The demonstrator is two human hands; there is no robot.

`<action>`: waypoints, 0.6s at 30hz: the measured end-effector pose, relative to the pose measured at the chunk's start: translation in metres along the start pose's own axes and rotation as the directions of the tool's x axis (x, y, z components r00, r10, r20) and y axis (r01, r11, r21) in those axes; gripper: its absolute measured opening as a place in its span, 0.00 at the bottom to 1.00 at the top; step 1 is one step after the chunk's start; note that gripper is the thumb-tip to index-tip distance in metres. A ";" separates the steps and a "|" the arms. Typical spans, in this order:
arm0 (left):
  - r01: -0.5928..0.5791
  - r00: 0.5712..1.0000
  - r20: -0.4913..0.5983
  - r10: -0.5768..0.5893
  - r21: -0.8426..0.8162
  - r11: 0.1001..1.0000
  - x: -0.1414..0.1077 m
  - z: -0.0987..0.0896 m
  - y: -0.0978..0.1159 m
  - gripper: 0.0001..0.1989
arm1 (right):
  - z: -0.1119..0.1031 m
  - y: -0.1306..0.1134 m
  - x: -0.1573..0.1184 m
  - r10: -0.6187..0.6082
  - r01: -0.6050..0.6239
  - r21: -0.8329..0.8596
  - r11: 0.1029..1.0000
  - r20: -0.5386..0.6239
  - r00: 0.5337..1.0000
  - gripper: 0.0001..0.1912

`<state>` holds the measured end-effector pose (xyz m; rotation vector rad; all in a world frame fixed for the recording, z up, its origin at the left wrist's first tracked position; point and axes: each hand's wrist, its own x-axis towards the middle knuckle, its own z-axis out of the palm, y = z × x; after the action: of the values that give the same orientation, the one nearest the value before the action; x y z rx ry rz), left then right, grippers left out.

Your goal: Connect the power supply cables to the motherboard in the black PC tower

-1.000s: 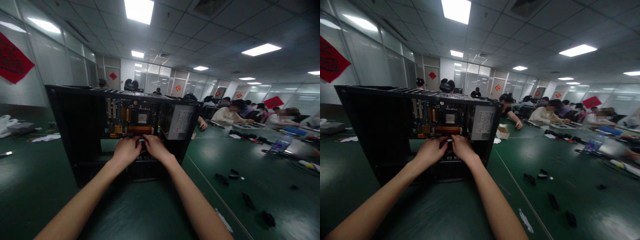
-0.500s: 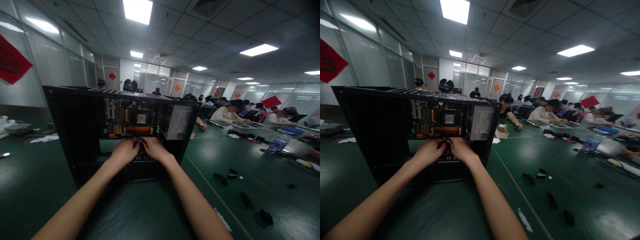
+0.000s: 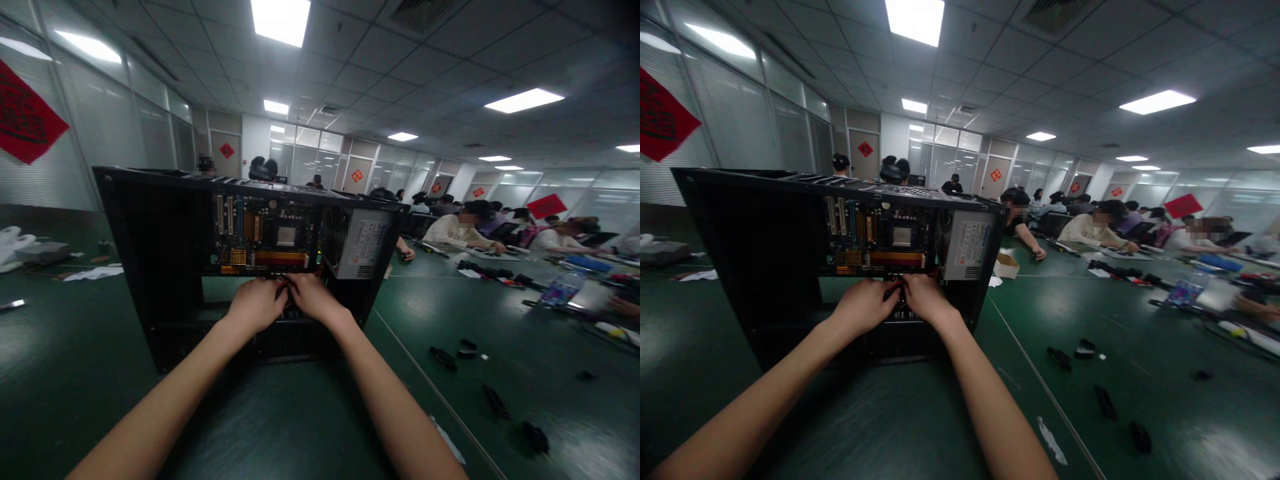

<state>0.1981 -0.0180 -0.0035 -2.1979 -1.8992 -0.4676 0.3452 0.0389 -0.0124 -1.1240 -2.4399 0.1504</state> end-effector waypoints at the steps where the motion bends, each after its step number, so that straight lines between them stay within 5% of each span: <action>1: -0.007 1.000 0.006 0.007 0.005 1.000 0.000 0.000 0.000 0.22 | 0.000 0.000 0.000 0.002 -0.002 0.000 1.000 0.000 1.000 0.22; 11: -0.060 0.997 0.057 0.058 0.038 0.997 0.001 0.002 -0.004 0.24 | 0.001 0.003 0.001 0.029 -0.027 -0.043 0.999 0.039 0.999 0.20; 18: 0.053 0.995 0.081 -0.054 0.016 0.998 0.002 0.000 -0.004 0.24 | -0.002 0.000 0.000 0.038 -0.036 -0.051 0.998 0.027 0.999 0.19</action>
<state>0.1947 -0.0158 -0.0028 -2.1932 -2.0007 -0.3780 0.3463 0.0388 -0.0113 -1.1970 -2.4609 0.1180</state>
